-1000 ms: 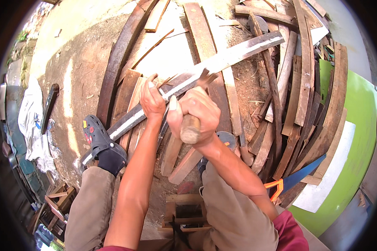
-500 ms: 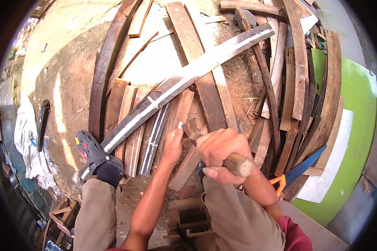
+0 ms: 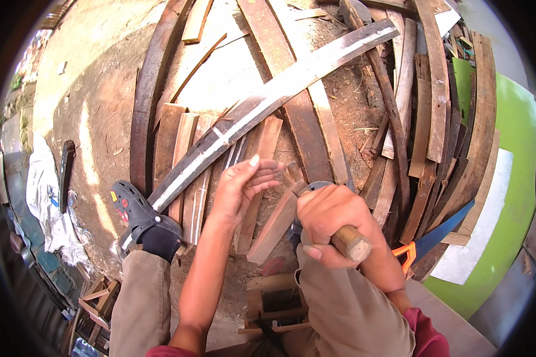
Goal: The person sits on the ground and uses a hammer to repeatedly strike a long metal bar resting on wooden planks. They adjust the bar's position several times and continue hammering along its length.
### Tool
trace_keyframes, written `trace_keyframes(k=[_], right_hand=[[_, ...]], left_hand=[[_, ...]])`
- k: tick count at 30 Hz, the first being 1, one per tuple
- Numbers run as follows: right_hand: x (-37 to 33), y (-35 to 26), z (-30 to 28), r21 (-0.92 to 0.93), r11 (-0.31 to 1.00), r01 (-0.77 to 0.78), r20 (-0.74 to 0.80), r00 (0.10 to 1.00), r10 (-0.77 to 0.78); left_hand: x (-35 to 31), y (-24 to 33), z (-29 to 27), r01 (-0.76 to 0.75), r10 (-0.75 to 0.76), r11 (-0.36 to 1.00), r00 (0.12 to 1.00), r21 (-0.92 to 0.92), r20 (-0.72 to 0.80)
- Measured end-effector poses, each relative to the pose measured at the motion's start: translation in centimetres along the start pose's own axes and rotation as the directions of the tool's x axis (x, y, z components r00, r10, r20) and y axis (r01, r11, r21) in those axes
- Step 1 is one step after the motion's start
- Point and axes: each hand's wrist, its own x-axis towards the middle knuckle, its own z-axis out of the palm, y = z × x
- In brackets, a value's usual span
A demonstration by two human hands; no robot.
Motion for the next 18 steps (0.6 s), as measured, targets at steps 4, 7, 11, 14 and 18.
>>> trace_keyframes(k=[4, 7, 11, 14, 18], right_hand=[[-0.4, -0.2, -0.7, -0.053, 0.998, -0.015, -0.018, 1.000, 0.014], [-0.5, -0.4, -0.5, -0.051, 0.998, -0.021, -0.057, 0.998, 0.018], [-0.5, -0.5, -0.2, -0.048, 0.999, -0.015, -0.053, 0.999, 0.013], [-0.5, -0.4, 0.3, -0.062, 0.998, 0.002, -0.055, 0.998, -0.005], [-0.5, -1.4, 0.8, -0.139, 0.986, 0.093, 0.035, 0.995, -0.089]], left_hand=[[0.8, 0.2, -0.5, -0.119, 0.118, 0.993, 0.991, -0.015, -0.055], [0.9, 0.1, 0.0, -0.122, 0.132, 0.934, 0.991, 0.336, -0.009], [0.1, -1.1, 1.2, -0.148, 0.091, 0.859, 0.986, 0.490, 0.138], [-0.4, -1.6, 2.5, -0.185, 0.120, 0.767, 0.982, 0.615, 0.146], [-0.4, -3.3, 2.8, -0.371, 0.324, 0.776, 0.928, 0.510, 0.181]])
